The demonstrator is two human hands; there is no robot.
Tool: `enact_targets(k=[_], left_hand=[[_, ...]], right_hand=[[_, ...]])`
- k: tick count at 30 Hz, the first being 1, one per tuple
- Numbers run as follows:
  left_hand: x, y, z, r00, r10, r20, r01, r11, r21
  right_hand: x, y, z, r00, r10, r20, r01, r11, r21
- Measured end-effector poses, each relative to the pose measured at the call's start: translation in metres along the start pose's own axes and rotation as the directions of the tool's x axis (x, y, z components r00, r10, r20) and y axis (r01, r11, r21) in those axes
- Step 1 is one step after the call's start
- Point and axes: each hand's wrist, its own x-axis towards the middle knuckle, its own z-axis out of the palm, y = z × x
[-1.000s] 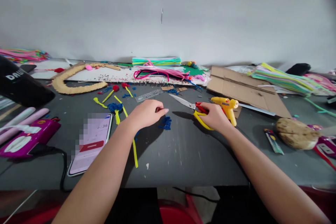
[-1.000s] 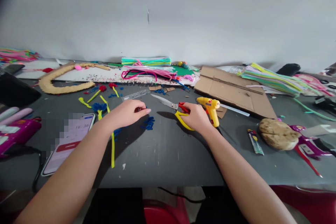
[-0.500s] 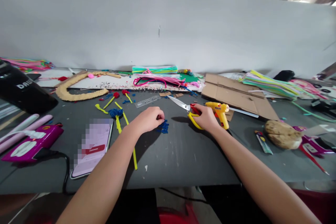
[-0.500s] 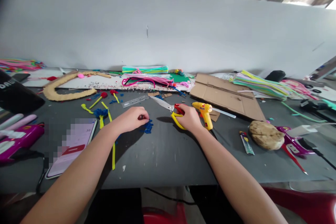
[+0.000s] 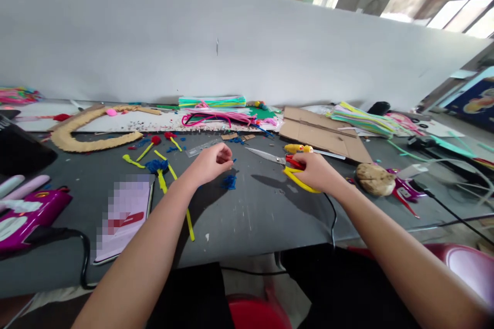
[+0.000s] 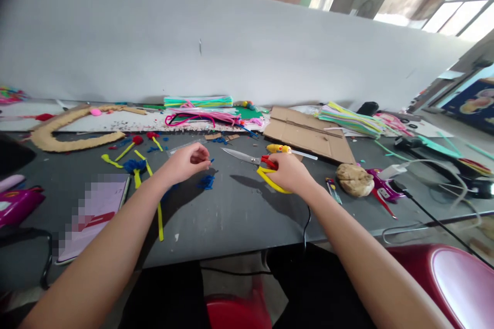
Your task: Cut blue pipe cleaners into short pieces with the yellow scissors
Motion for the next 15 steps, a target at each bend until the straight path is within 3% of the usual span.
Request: enact_targets(k=[2,7,10,15], left_hand=[[0.0,0.003,0.0,0.999,0.043,0.01,-0.043,0.998,-0.038],[-0.004,0.018,0.0,0.991,0.136,-0.002,-0.135,0.989,0.062],[-0.005,0.022,0.001,0.993,0.115,-0.021,-0.114,0.993,0.036],[-0.004,0.023,0.004,0.998,0.04,-0.05,-0.042,0.999,-0.033]], right_hand=[[-0.021,0.003,-0.004,0.999,0.053,-0.005,-0.053,0.999,0.005],[-0.061,0.01,-0.002,0.982,0.186,-0.03,-0.185,0.982,0.043],[-0.066,0.01,0.005,0.984,0.178,-0.018,-0.175,0.979,0.105],[-0.051,0.001,0.016,0.997,0.068,-0.032,-0.06,0.975,0.212]])
